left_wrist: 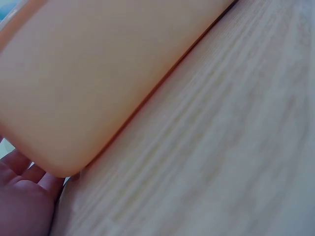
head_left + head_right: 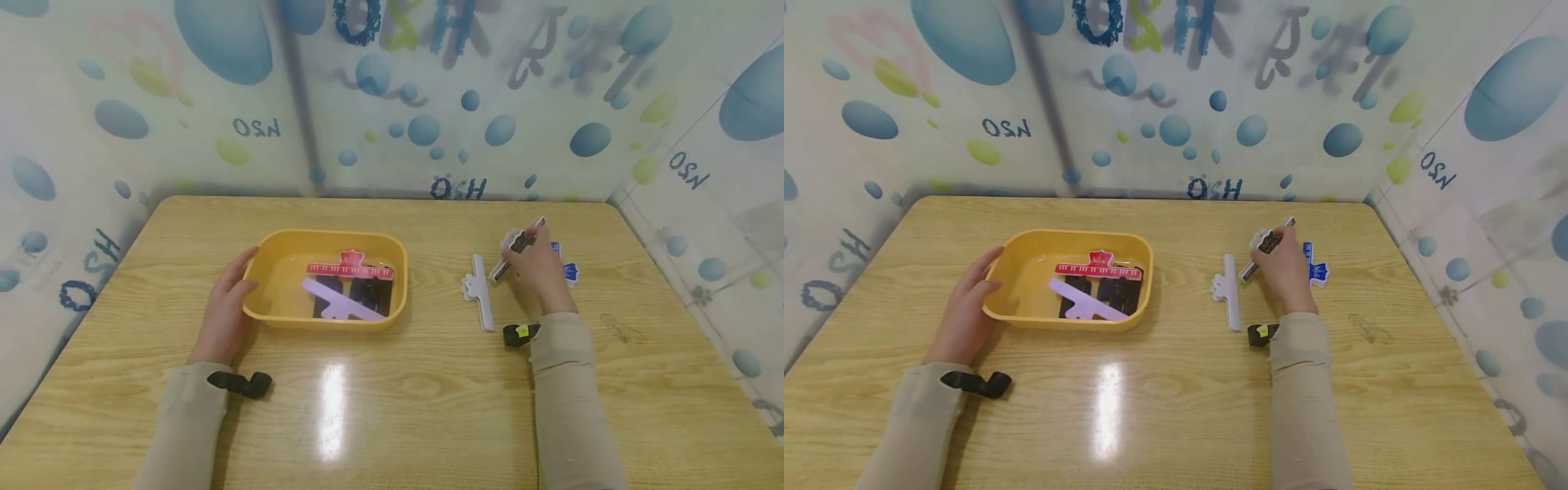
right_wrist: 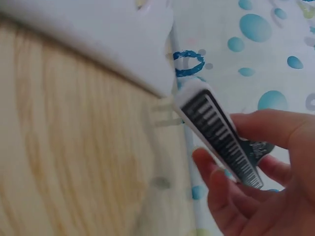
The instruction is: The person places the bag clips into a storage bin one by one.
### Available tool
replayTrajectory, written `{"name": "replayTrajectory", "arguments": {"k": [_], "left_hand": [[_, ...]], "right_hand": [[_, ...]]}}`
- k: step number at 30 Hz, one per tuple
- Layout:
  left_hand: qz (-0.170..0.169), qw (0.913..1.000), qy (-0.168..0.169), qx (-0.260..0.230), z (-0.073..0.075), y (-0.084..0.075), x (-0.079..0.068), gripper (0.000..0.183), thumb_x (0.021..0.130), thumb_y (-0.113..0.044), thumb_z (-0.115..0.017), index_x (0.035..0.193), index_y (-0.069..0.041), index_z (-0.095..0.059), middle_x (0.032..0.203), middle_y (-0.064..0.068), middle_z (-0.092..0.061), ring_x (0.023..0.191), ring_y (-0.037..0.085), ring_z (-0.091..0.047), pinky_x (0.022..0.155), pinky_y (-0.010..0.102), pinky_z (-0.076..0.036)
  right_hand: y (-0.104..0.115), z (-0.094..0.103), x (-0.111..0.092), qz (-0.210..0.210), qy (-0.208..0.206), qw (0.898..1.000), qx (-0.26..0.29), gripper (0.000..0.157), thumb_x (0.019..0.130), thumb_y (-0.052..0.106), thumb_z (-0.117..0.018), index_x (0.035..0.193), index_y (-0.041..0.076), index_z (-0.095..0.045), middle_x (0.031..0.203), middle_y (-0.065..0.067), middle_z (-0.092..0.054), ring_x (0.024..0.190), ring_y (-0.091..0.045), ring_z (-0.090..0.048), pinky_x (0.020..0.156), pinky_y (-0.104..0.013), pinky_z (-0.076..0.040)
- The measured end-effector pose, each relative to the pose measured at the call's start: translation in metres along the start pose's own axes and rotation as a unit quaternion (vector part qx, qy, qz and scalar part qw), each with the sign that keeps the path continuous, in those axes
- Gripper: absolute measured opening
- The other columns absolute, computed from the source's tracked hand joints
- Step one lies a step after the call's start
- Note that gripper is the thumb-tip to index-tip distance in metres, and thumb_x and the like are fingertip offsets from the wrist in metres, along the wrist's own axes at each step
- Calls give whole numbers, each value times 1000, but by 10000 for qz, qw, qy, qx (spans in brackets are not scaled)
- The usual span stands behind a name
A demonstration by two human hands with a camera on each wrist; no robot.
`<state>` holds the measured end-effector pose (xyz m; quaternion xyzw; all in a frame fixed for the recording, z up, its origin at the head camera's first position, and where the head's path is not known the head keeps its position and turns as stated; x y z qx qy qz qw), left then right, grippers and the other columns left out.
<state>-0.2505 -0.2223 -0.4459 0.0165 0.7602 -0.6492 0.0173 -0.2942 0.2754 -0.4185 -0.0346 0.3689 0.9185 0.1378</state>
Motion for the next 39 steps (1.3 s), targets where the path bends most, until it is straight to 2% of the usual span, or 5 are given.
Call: {"name": "replayTrajectory", "arguments": {"k": [7,15,21,29,39], "left_hand": [[-8,10000,-6,82,0,0,-1,48,93,-7,-37,137,-24,-35,145,-2,-19,128,20,-24,95,24,-35],[69,10000,-32,51,0,2,-1,48,93,-6,-37,137,-25,-36,145,-3,-18,128,19,-24,97,26,-34],[42,10000,-13,56,0,1,-1,48,93,-6,-36,137,-25,-35,145,-4,-18,128,19,-24,96,25,-34],[3,9999,-13,131,-1,0,-2,48,93,-7,-36,137,-25,-35,146,-3,-17,129,20,-24,95,24,-35],[35,9996,-69,279,2,0,-1,48,93,-8,-36,137,-26,-36,145,-5,-18,129,19,-24,98,27,-33]], "right_hand": [[24,5,-6,536,-214,9954,760,66,88,31,-53,140,18,-15,130,-18,-40,92,-28,-56,74,-39,-49],[53,-6,-14,1085,-65,9908,804,63,90,26,-50,141,33,-14,132,-14,-37,94,-25,-56,74,-42,-49],[76,-19,-21,1543,30,9832,974,62,92,23,-45,140,38,-10,133,-10,-37,81,-22,-58,64,-40,-50],[99,-40,-31,1845,326,9755,1150,45,91,28,-48,134,35,-36,119,2,-47,69,-35,-55,47,-34,-45],[124,-61,-47,2166,557,9589,1746,35,84,35,-59,119,35,-53,109,4,-55,55,-22,-48,46,-32,-44]]}}
Point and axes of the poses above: each hand's wrist, its own x-axis towards the middle knuckle, its own z-axis out of the back of the hand, y = z × x, the point moved 10 cm from there along x, towards the middle knuckle
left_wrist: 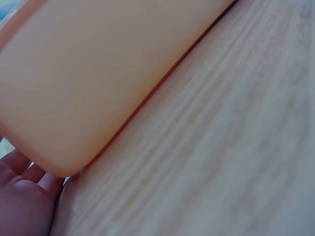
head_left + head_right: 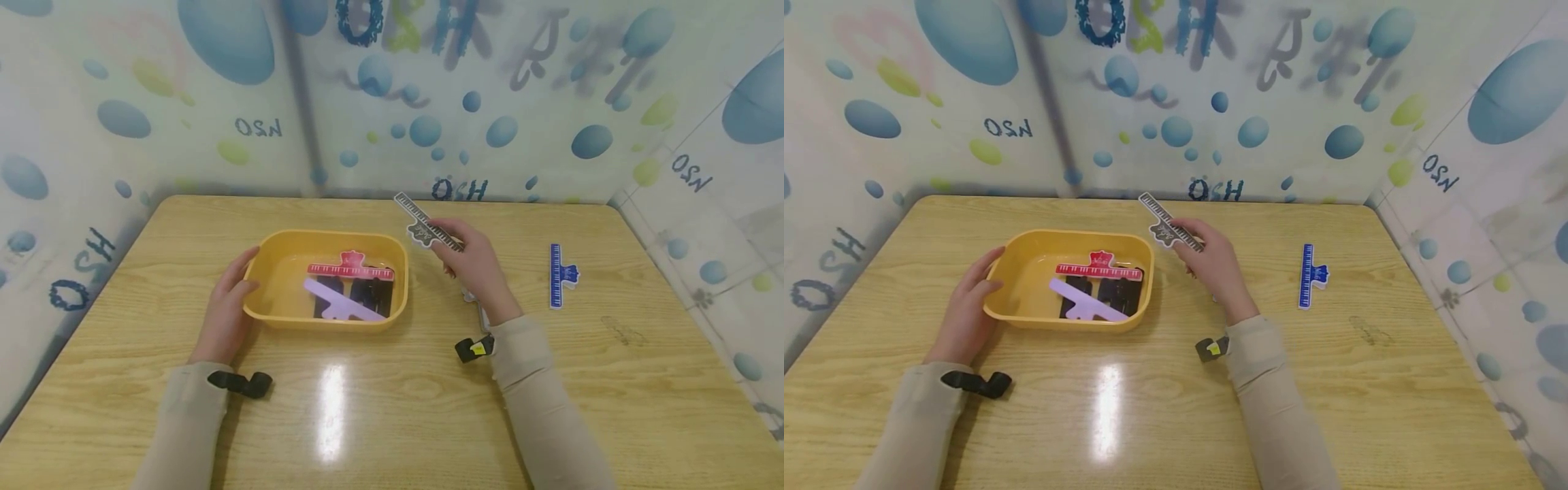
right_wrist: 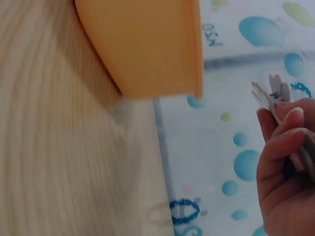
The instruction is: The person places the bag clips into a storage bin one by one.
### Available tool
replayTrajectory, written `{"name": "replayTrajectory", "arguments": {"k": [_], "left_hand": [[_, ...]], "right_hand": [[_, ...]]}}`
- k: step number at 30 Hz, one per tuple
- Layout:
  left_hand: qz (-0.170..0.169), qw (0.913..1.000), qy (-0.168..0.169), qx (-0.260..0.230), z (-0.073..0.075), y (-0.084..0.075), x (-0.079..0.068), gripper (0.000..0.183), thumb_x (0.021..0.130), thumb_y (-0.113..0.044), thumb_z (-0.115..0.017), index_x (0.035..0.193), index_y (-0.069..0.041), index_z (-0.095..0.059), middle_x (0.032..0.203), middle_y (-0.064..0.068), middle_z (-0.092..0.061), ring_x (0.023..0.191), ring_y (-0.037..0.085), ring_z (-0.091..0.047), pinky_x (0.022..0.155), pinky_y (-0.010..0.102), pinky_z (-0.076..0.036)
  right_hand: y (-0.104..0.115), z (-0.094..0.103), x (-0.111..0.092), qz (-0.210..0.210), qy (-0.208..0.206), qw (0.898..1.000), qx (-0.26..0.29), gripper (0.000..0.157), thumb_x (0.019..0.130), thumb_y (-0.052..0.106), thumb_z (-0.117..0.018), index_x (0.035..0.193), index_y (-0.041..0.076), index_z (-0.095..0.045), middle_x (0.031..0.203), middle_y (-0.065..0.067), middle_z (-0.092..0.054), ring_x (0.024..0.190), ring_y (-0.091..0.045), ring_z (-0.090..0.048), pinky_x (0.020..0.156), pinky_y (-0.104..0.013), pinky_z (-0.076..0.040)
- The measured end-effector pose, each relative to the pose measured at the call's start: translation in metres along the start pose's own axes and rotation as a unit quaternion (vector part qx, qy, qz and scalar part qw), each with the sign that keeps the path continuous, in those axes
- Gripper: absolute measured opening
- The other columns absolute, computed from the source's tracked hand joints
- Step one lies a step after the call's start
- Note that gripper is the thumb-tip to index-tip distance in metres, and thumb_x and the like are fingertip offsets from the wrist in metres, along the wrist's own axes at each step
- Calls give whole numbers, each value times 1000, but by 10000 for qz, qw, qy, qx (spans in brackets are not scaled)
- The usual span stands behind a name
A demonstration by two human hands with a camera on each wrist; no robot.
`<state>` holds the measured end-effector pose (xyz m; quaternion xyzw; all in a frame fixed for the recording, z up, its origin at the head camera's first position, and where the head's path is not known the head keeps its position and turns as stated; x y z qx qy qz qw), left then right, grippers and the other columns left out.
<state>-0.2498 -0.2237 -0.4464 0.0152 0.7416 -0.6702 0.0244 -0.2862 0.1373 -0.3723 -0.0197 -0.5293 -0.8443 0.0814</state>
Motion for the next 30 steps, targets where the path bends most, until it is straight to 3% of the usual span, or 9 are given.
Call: {"name": "replayTrajectory", "arguments": {"k": [3,7,10,15,21,24,30], "left_hand": [[-22,10000,6,21,0,0,0,47,93,-8,-36,137,-26,-36,145,-5,-18,129,19,-24,98,28,-32],[-44,10000,34,24,-1,0,0,47,93,-8,-36,137,-26,-35,145,-6,-18,129,18,-23,100,31,-30],[-60,10000,64,-23,-1,0,0,47,93,-8,-36,137,-25,-35,145,-5,-18,129,18,-23,100,31,-30],[-89,9999,41,-92,-1,-1,0,48,93,-6,-36,137,-24,-35,145,-4,-20,129,18,-24,98,26,-33],[-68,9999,40,-137,-1,-2,-1,48,93,-6,-35,137,-24,-35,145,-3,-19,129,19,-24,98,26,-33],[-42,9999,41,-119,-1,-2,-1,48,93,-5,-35,137,-24,-35,145,-3,-19,129,19,-24,99,28,-32],[-61,9999,27,-91,-1,-1,0,49,92,-5,-35,137,-24,-35,145,-2,-20,128,19,-24,99,30,-31]], "right_hand": [[1,-12,0,-16,140,9999,44,36,83,37,-59,119,34,-53,105,2,-56,54,-21,-48,45,-30,-43],[1,-22,-1,-27,260,9996,-67,40,81,42,-60,120,34,-52,89,-1,-56,54,-22,-48,43,-29,-42],[12,-27,-6,-16,341,9994,32,39,82,39,-60,120,31,-53,81,-4,-55,54,-21,-48,43,-28,-42],[37,-37,-17,-65,527,9977,426,33,86,27,-58,118,18,-56,82,-11,-57,60,-29,-51,46,-27,-43],[47,-52,-22,64,840,9940,699,34,88,19,-55,121,11,-53,95,-14,-59,74,-38,-54,53,-31,-47],[50,-58,-25,75,949,9933,653,35,89,17,-54,123,13,-52,101,-12,-58,74,-37,-54,56,-35,-49],[43,-75,-27,48,1262,9903,575,34,89,22,-54,123,22,-52,92,-3,-62,73,-33,-53,62,-39,-49]]}}
Point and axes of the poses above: each hand's wrist, its own x-axis towards the middle knuckle, its own z-axis out of the back of the hand, y = z × x, the point moved 10 cm from there along x, towards the middle knuckle
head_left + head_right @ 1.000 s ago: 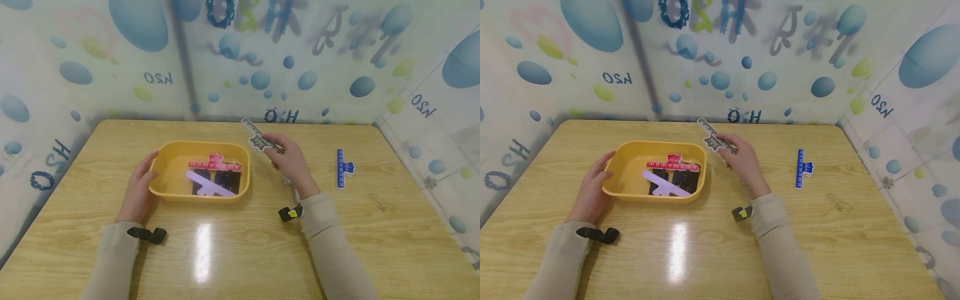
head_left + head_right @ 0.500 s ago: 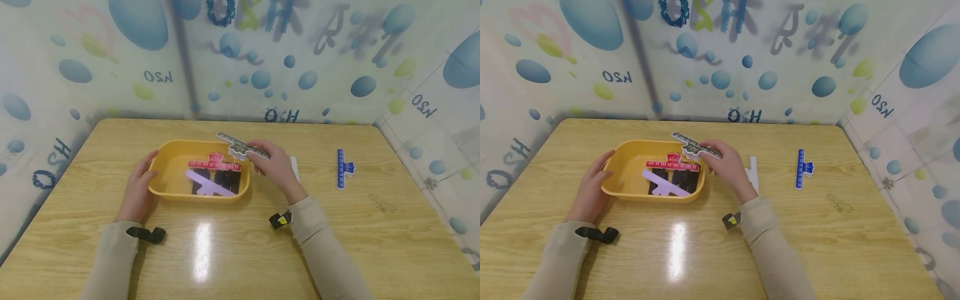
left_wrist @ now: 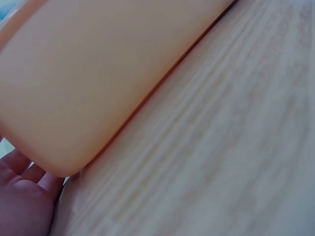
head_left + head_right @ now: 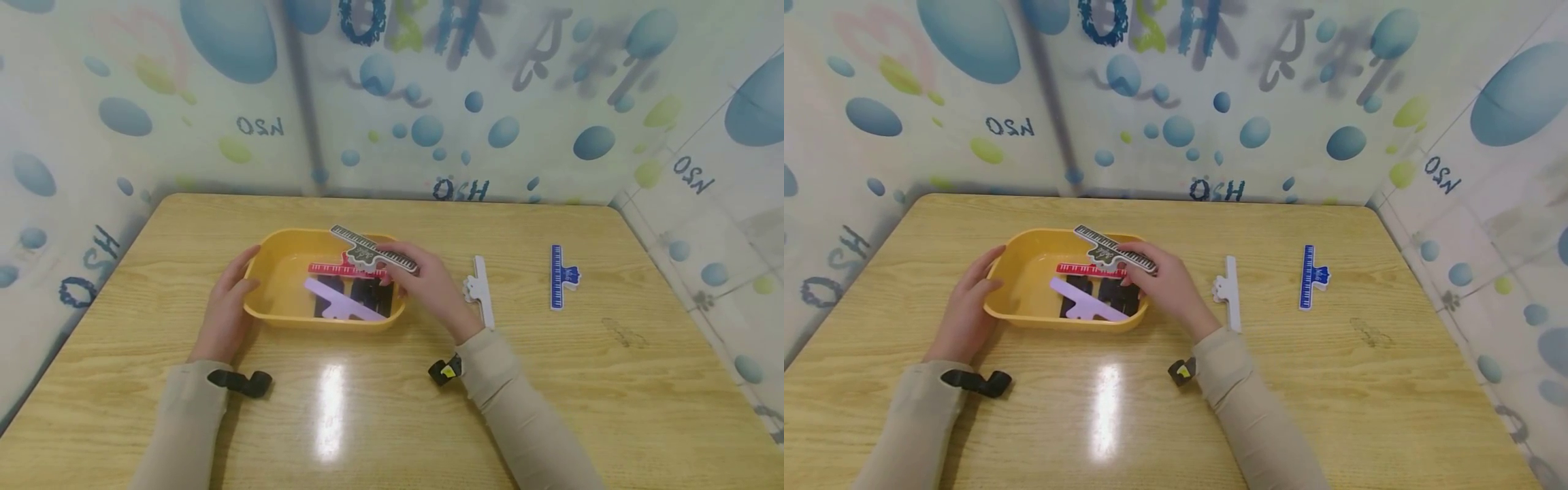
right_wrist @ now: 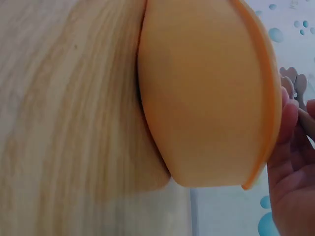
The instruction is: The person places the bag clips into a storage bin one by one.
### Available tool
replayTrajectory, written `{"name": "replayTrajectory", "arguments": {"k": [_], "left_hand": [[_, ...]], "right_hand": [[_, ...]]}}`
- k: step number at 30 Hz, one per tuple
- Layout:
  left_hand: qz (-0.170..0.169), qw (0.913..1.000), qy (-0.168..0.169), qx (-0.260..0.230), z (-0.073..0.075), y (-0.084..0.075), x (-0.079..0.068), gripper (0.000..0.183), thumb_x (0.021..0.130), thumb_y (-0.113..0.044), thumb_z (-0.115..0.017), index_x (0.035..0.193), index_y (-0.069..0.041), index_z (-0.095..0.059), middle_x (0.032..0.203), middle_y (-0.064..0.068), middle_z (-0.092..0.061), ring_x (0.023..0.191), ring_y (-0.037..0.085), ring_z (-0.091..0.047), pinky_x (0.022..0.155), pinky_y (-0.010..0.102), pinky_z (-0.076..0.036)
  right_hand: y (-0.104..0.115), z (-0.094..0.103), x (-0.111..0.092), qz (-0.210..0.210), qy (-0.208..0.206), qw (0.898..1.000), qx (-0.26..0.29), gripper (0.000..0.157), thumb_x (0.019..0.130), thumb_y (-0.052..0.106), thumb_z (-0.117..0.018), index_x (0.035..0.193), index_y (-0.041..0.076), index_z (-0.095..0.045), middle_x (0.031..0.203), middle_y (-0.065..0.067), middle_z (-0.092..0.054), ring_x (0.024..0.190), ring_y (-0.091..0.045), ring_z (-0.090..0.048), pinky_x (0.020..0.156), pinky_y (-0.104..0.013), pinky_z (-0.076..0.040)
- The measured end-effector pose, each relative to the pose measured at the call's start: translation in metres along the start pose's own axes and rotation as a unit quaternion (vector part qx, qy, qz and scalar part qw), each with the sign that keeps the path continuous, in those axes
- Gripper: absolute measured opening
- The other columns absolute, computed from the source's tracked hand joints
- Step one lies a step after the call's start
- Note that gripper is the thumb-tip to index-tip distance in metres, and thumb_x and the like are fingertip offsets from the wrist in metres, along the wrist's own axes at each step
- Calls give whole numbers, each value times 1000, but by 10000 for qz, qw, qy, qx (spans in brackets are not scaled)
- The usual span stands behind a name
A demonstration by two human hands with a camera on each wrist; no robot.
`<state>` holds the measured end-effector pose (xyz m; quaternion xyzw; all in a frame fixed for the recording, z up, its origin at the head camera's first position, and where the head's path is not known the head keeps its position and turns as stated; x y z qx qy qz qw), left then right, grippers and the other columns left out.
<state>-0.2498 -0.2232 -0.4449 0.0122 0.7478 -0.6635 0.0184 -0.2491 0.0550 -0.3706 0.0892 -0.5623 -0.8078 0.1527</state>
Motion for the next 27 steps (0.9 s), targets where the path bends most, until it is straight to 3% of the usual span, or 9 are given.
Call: {"name": "replayTrajectory", "arguments": {"k": [3,8,12,21,27], "left_hand": [[7,10000,-18,65,0,1,1,49,92,-5,-35,137,-25,-35,145,-2,-20,128,19,-25,99,29,-32],[9,10000,-19,59,0,1,1,49,92,-5,-36,137,-25,-35,144,-2,-21,127,20,-26,100,32,-31],[-7,10000,-15,36,0,1,1,50,91,-4,-36,137,-24,-36,144,-2,-21,128,20,-26,100,32,-30],[24,10000,-30,56,-1,2,1,49,92,-6,-37,137,-25,-36,145,-4,-20,128,18,-25,101,32,-29],[0,10000,-30,19,0,1,0,48,92,-7,-38,136,-25,-36,144,-3,-20,128,18,-25,98,28,-32]], "right_hand": [[-10,-7,5,86,154,9998,97,34,88,24,-55,122,25,-53,86,-2,-63,73,-32,-54,61,-39,-49],[-19,-12,9,215,170,9994,202,29,88,26,-55,117,25,-55,91,-7,-63,78,-30,-57,64,-45,-49],[-24,-15,10,136,220,9996,74,27,88,31,-54,115,27,-57,96,-8,-61,83,-26,-58,66,-43,-49],[-27,-14,10,89,219,9997,55,27,88,33,-54,113,26,-58,96,-11,-60,78,-20,-57,66,-41,-50],[-25,-17,11,115,335,9992,-158,28,89,28,-53,117,28,-55,101,-7,-59,81,-24,-57,65,-39,-51]]}}
Point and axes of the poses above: each hand's wrist, its own x-axis towards the middle knuckle, its own z-axis out of the back of the hand, y = z × x, the point moved 10 cm from there along x, towards the middle knuckle
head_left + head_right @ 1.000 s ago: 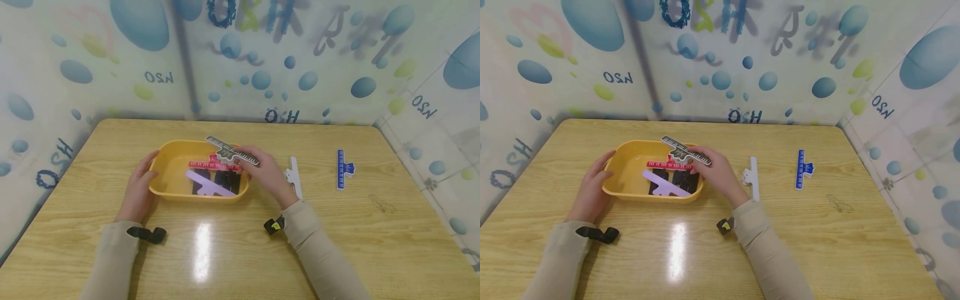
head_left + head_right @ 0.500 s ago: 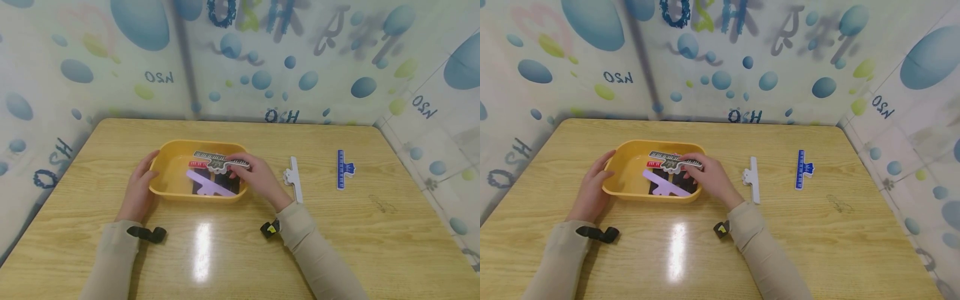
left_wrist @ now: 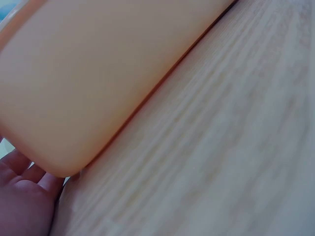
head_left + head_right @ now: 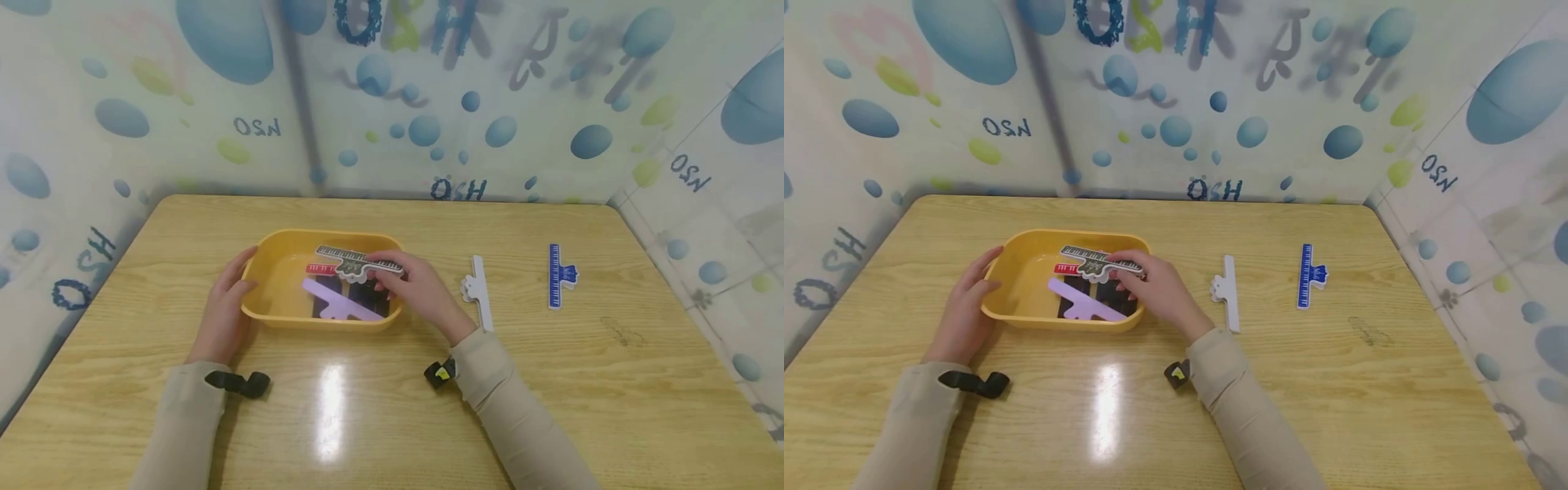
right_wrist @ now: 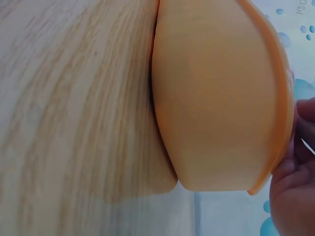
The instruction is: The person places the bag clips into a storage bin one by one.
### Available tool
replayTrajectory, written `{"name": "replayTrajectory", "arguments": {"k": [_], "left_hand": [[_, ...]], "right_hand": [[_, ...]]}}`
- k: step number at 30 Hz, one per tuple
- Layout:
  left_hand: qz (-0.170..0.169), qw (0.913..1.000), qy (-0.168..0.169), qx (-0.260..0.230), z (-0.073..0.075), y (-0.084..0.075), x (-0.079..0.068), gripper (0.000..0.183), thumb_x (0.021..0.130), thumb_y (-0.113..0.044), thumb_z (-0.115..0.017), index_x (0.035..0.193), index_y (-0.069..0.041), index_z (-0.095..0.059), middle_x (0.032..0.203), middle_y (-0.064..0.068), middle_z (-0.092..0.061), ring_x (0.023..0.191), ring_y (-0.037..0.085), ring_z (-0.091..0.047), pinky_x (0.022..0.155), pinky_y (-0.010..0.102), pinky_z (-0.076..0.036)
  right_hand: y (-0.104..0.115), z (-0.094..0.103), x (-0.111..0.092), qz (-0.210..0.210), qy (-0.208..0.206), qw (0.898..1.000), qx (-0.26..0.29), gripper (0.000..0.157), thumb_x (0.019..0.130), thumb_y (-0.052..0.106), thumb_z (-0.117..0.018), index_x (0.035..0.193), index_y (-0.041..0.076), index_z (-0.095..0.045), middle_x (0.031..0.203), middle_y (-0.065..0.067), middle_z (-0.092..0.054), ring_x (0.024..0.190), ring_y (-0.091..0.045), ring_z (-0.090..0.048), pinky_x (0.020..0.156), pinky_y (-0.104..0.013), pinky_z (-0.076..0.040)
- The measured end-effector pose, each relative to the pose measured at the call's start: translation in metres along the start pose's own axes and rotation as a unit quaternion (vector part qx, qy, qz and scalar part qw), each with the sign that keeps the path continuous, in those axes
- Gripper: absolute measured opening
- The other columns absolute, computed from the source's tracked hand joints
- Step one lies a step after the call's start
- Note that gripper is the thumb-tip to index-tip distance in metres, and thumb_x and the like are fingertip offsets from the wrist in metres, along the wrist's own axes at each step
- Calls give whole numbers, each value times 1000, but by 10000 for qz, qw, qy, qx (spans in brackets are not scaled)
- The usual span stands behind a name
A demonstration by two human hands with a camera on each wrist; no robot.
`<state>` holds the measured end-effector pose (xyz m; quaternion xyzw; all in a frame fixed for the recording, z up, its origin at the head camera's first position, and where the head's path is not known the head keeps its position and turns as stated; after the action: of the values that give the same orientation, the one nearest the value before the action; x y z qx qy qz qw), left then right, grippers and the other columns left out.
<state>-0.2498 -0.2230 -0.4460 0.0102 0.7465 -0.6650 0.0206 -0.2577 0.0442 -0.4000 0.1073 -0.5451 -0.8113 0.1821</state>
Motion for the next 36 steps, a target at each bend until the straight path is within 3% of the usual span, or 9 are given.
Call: {"name": "replayTrajectory", "arguments": {"k": [9,13,17,26,36], "left_hand": [[52,9999,-43,90,3,2,0,47,92,-9,-39,136,-27,-37,145,-4,-20,127,18,-25,96,24,-35],[49,9999,-56,125,2,1,0,47,92,-9,-39,136,-27,-37,144,-5,-20,128,17,-24,101,32,-29],[52,9999,-44,105,1,0,1,48,92,-8,-38,136,-26,-36,145,-5,-19,128,18,-23,102,35,-26],[58,9999,-59,93,0,-1,-1,48,92,-8,-38,136,-26,-37,144,-5,-20,128,18,-24,101,31,-29],[5,10000,-15,35,-1,-2,-1,48,92,-6,-37,137,-24,-36,145,-5,-19,129,17,-22,103,35,-25]], "right_hand": [[4,-3,-2,-3,99,10000,-9,30,91,37,-47,119,28,-55,95,-8,-61,82,-27,-57,66,-42,-50],[6,-2,-1,20,41,9999,120,30,95,26,-40,119,20,-56,92,-10,-60,81,-30,-55,69,-46,-48],[17,-1,-6,-56,-3,9999,-128,30,94,18,-42,122,18,-55,89,-10,-60,76,-26,-55,67,-45,-48],[6,0,-2,93,-69,9989,-457,29,92,28,-47,119,30,-55,88,-6,-61,78,-25,-56,55,-35,-47],[8,0,-2,37,-136,9967,-796,27,91,30,-48,117,30,-57,87,-6,-62,76,-23,-57,53,-32,-46]]}}
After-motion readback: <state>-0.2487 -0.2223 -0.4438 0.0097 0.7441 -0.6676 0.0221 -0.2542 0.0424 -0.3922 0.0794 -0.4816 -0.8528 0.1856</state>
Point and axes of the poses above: each hand's wrist, its own x-axis towards the middle knuckle, its own z-axis out of the back of the hand, y = z × x, the point moved 10 cm from there along x, towards the middle knuckle
